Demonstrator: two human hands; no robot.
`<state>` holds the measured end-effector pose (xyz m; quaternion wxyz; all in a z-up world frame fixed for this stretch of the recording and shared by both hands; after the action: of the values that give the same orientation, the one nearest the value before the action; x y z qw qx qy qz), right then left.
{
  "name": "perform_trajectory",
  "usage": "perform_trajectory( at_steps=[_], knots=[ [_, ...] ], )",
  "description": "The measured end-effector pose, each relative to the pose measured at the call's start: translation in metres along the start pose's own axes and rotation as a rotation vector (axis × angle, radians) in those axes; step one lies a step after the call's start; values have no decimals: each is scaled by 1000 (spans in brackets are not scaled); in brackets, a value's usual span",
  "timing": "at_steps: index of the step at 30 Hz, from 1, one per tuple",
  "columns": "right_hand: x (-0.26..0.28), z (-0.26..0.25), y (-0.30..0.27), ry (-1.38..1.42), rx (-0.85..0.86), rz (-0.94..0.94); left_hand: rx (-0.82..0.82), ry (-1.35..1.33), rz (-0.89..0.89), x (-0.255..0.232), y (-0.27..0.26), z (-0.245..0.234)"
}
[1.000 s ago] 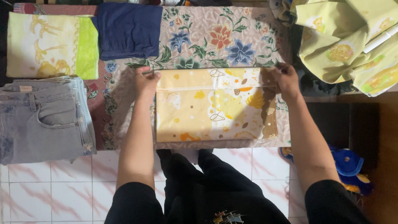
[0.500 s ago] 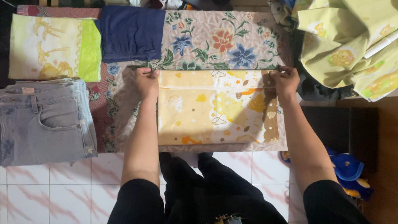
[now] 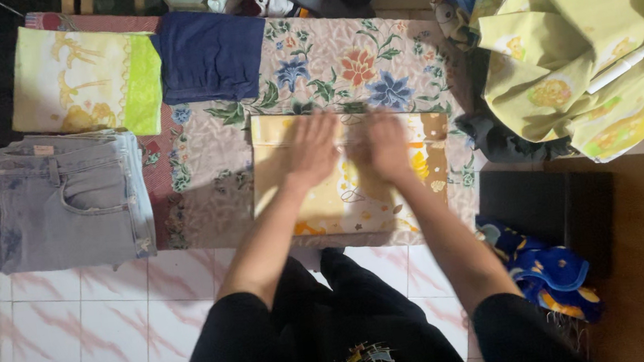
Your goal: The person opens a cabinet, removes folded clothes, and then folds several pieces of laundry on a table, including shorts, shirts, and a large patterned cloth.
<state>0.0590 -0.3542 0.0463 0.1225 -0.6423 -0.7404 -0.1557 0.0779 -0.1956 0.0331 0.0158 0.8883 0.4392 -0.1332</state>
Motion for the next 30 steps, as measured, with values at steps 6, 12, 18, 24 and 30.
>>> perform_trajectory(
  at_steps=[6,12,18,24,30],
  knots=[
    [39,26,5,-187,227,-60,222,149,-17,-19,-18,-12],
    [-16,-7,3,-317,374,209,288,-21,-217,16,-30,-38],
    [-78,-25,-2,-256,295,381,229,-55,-420,62,-57,-36],
    [-126,-29,-14,-174,112,400,69,-2,-553,102,-76,-5],
    [-128,-26,-13,-218,90,396,-207,-133,-569,120,-79,-14]
  ],
)
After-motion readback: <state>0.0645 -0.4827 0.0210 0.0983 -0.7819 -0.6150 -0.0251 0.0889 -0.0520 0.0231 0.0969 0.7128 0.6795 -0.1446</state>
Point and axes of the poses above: each hand's wrist, its own y-axis towards the middle knuckle, its own z-axis out of the palm, x = y × z, the point moved 8 cm from there along y, towards the middle knuckle, and after that the axes turned 7 degrees about z, right-handed, at the moved point
